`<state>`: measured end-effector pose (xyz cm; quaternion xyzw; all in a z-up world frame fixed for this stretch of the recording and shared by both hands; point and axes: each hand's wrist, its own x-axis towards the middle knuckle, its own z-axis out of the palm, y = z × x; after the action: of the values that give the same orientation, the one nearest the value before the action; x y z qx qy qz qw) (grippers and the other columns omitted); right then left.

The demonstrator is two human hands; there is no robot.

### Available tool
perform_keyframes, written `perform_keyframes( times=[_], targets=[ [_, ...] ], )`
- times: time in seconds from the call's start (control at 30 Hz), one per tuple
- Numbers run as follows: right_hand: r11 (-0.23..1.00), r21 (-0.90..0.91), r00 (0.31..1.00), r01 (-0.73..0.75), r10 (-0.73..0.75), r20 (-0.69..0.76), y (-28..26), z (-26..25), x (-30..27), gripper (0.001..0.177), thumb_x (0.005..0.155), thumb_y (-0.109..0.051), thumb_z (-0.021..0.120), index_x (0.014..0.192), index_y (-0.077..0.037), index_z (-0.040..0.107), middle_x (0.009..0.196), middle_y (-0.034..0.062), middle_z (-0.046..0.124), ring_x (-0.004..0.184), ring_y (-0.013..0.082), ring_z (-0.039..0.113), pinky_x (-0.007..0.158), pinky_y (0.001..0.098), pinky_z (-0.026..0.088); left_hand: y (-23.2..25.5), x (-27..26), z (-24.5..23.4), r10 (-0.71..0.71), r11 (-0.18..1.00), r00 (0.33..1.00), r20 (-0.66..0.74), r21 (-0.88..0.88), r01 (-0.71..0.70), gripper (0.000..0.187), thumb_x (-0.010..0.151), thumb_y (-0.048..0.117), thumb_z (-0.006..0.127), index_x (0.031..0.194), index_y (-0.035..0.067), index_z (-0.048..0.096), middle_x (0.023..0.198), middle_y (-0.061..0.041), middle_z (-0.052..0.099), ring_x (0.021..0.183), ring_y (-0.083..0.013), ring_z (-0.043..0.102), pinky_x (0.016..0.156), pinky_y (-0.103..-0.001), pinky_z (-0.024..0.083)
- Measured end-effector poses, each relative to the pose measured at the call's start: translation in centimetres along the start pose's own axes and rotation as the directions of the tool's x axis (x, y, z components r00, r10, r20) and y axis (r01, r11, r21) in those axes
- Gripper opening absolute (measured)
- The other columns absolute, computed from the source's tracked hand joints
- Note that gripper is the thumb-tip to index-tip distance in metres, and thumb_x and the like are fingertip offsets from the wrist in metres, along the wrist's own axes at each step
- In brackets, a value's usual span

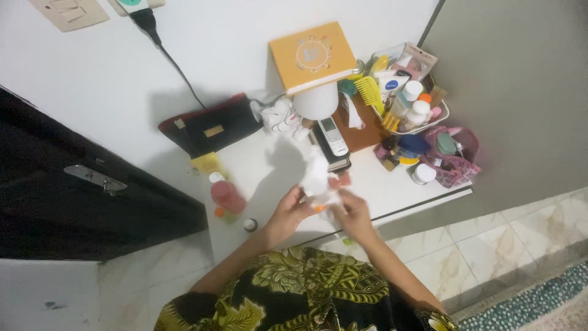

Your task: The person wipes and rearranges multiple small bottles, tubes, and containers on a white countertop using a white tissue. They pick up each item, wipe it, and place it back in a new arrangement, handling items one at a time.

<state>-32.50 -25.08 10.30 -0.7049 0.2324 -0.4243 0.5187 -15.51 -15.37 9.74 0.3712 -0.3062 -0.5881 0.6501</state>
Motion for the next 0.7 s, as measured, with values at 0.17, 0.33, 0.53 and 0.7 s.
perform_keyframes(
  times=[0.17, 0.33, 0.53, 0.7],
  targets=[
    [0.976, -0.158, 0.987, 0.150, -0.139, 0.081, -2.0, 1.8, -2.2, 0.041, 0.083, 0.009, 0.068, 0.116, -0.011, 0.080, 0.118, 0.0274, 0.071, 0.112, 0.0480, 0.067, 0.089, 0.0537, 0.057, -0.4, -0.3, -1.5, 0.076, 0.984, 0.997, 0.018, 0.159, -0.078, 0.058, 0.092, 0.012, 0.072, 0.142, -0.003, 0.047, 0.134, -0.019, 0.052, 0.123, -0.0386, 0.057, 0.105, -0.050, 0.047],
    [0.948, -0.214, 0.972, 0.235, -0.232, 0.040, -0.4, 2.6, -3.4, 0.052, 0.082, 0.014, 0.062, 0.120, -0.015, 0.081, 0.121, 0.0222, 0.072, 0.118, 0.0439, 0.065, 0.089, 0.0493, 0.058, -1.0, -0.3, -2.6, 0.172, 0.919, 0.983, 0.060, 0.350, -0.182, 0.053, 0.089, 0.016, 0.075, 0.135, 0.001, 0.054, 0.129, -0.014, 0.057, 0.122, -0.0320, 0.054, 0.107, -0.044, 0.041],
    [0.973, 0.091, 0.963, -0.214, 0.226, -0.148, 4.1, 2.9, -4.7, 0.025, 0.093, 0.002, 0.059, 0.109, 0.002, 0.077, 0.101, 0.0229, 0.078, 0.097, 0.0285, 0.072, 0.082, 0.0505, 0.058, -2.2, -0.4, -2.8, 0.293, 0.767, 0.947, 0.134, 0.559, -0.316, 0.047, 0.085, 0.021, 0.080, 0.126, 0.005, 0.063, 0.121, -0.006, 0.063, 0.120, -0.0233, 0.051, 0.110, -0.037, 0.034],
    [0.522, 0.649, 0.645, -0.554, 0.762, -0.062, -0.6, 3.6, -3.8, 0.024, 0.099, -0.012, 0.061, 0.100, 0.010, 0.071, 0.075, 0.0214, 0.074, 0.058, 0.0242, 0.073, 0.051, 0.0341, 0.059, -2.5, 0.3, -2.3, 0.471, 0.526, 0.837, 0.279, 0.673, -0.521, 0.033, 0.083, 0.024, 0.081, 0.110, 0.009, 0.069, 0.107, 0.001, 0.074, 0.109, -0.0158, 0.060, 0.107, -0.032, 0.035]
  ],
)
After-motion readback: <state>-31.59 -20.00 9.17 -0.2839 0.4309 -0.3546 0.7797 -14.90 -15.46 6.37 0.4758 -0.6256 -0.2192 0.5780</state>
